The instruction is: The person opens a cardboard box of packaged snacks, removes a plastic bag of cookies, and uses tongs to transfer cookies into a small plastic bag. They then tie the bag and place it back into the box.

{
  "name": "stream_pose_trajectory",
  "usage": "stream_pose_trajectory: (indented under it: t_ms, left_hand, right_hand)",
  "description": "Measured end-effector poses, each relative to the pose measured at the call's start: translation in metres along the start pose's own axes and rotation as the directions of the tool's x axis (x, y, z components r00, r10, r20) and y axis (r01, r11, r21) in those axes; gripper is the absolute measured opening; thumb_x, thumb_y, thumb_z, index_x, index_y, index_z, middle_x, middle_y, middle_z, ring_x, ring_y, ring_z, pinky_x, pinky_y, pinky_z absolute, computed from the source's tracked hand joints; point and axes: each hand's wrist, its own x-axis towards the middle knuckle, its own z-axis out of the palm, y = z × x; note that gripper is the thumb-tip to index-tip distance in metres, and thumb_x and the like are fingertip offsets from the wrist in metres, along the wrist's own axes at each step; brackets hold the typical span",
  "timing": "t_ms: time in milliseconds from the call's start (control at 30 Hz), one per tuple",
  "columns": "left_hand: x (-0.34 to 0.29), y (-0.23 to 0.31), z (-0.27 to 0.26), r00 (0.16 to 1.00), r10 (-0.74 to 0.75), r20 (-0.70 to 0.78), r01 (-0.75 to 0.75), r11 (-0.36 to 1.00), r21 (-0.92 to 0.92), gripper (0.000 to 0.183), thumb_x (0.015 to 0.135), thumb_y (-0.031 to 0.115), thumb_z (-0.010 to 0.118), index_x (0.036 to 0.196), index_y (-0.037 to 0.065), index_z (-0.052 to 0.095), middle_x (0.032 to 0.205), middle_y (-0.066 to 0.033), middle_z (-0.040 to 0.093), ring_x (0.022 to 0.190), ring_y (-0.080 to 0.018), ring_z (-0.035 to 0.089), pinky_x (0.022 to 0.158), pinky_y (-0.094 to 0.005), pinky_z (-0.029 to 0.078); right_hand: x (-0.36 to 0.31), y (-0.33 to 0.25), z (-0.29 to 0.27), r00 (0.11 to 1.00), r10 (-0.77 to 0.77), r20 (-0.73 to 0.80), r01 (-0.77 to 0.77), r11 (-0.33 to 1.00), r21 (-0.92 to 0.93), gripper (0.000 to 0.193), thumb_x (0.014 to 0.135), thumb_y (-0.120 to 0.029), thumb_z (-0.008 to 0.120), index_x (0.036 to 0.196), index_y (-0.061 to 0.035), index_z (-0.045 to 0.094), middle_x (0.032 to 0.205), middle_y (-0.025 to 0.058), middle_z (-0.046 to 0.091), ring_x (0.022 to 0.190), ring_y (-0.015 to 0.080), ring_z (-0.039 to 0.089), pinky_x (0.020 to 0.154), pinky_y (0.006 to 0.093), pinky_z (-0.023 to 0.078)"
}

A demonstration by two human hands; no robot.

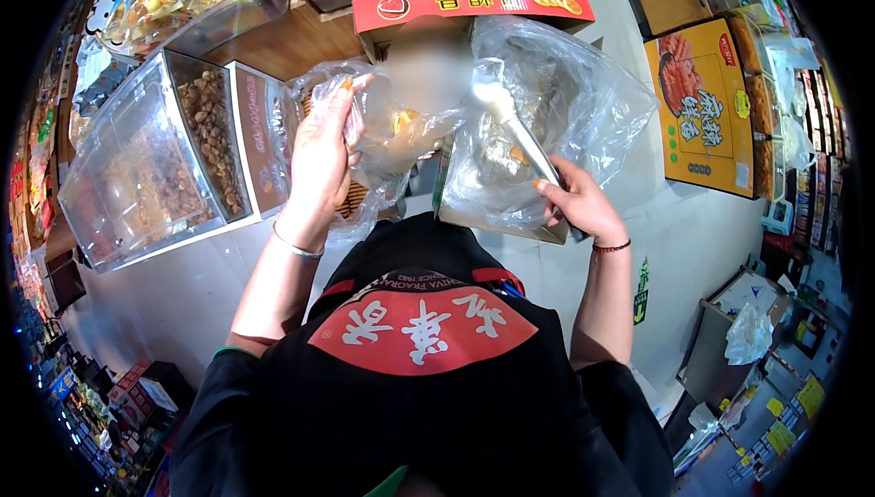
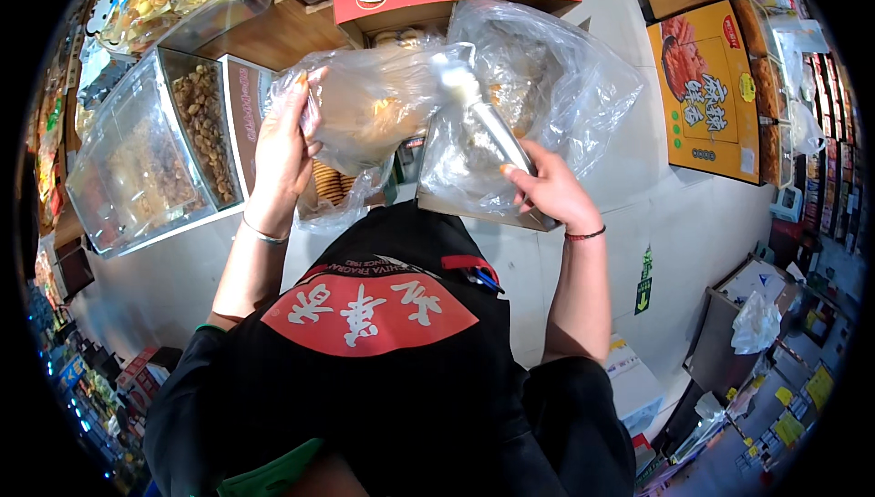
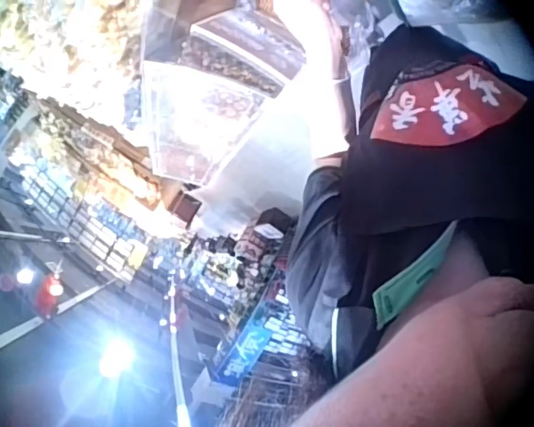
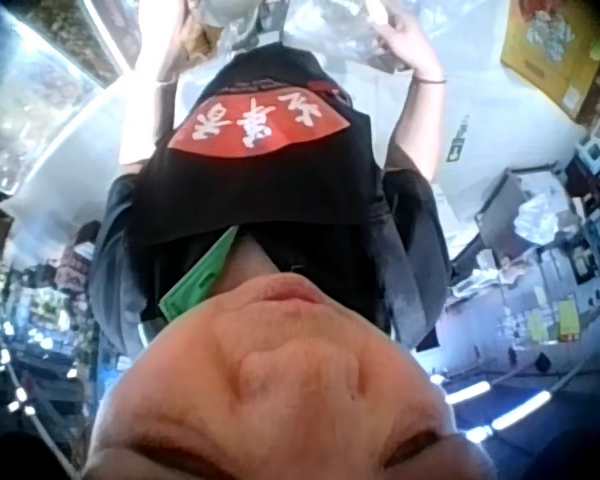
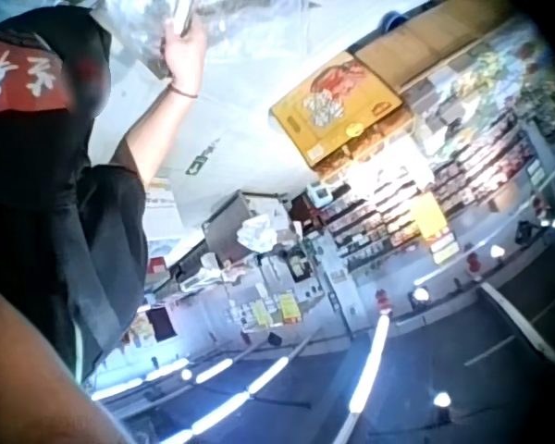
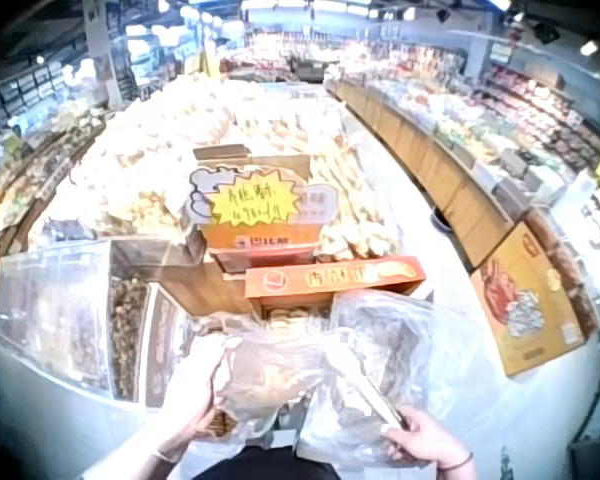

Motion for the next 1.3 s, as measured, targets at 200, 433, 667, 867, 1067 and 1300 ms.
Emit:
stream_pose_trajectory:
  t_ms: [200,433,667,867,1067,1300]
  left_hand:
    - [-0.004,-0.003,0.006,1.000,-0.018,-0.011,0.018,1.000,0.003,0.034,0.102,0.029,0.048,0.125,0.008,0.061,0.068,0.0100,0.042,0.053,0.0003,0.028,0.043,-0.0174,0.020]
    - [0.000,0.000,-0.002,1.000,-0.021,-0.004,0.021,1.000,-0.017,0.032,0.102,0.027,0.048,0.122,0.008,0.062,0.068,0.0093,0.044,0.055,0.0008,0.034,0.043,-0.0175,0.022]
    - [0.002,0.000,-0.012,0.998,-0.044,-0.038,0.045,0.999,0.014,0.033,0.102,0.028,0.048,0.123,0.007,0.062,0.068,0.0090,0.044,0.055,0.0007,0.033,0.043,-0.0176,0.022]
    - [0.005,0.000,-0.010,0.999,-0.047,-0.013,0.047,0.999,0.011,0.033,0.102,0.028,0.048,0.123,0.007,0.062,0.067,0.0088,0.044,0.054,0.0004,0.032,0.043,-0.0175,0.022]
    - [0.007,-0.002,-0.006,0.998,-0.042,-0.040,0.043,0.998,0.043,0.035,0.101,0.030,0.049,0.124,0.007,0.061,0.066,0.0091,0.040,0.052,-0.0002,0.027,0.043,-0.0183,0.019]
    - [0.006,-0.002,-0.004,0.999,-0.050,-0.016,0.051,0.998,0.041,0.034,0.101,0.030,0.049,0.123,0.008,0.062,0.066,0.0094,0.041,0.053,0.0001,0.030,0.043,-0.0177,0.021]
  right_hand:
    - [0.073,0.085,0.061,0.881,0.472,-0.031,-0.250,0.520,0.817,0.027,0.095,-0.025,0.060,0.102,0.0000,0.052,0.080,0.0092,0.059,0.057,0.0180,0.058,0.050,0.0345,0.058]
    - [0.165,0.160,0.118,0.794,0.589,-0.149,-0.166,0.446,0.879,0.025,0.096,-0.013,0.054,0.111,0.0062,0.048,0.082,0.0156,0.056,0.054,0.0243,0.055,0.047,0.0413,0.056]
    - [0.186,0.142,0.123,0.602,0.732,-0.319,-0.181,0.513,0.839,0.035,0.090,-0.011,0.057,0.115,0.0133,0.050,0.100,0.0217,0.059,0.069,0.0336,0.061,0.049,0.0428,0.054]
    - [0.180,0.122,0.130,0.555,0.754,-0.351,-0.191,0.526,0.829,0.025,0.090,0.000,0.047,0.109,0.0152,0.051,0.089,0.0211,0.062,0.054,0.0296,0.063,0.041,0.0373,0.051]
    - [0.144,0.125,0.137,0.711,0.573,-0.408,-0.089,0.649,0.756,0.030,0.092,-0.009,0.055,0.111,0.0133,0.046,0.090,0.0198,0.059,0.051,0.0240,0.062,0.039,0.0349,0.052]
    - [0.151,0.154,0.111,0.768,0.629,-0.119,-0.160,0.368,0.916,0.031,0.097,-0.016,0.052,0.115,0.0069,0.044,0.078,0.0169,0.055,0.054,0.0240,0.059,0.045,0.0361,0.056]
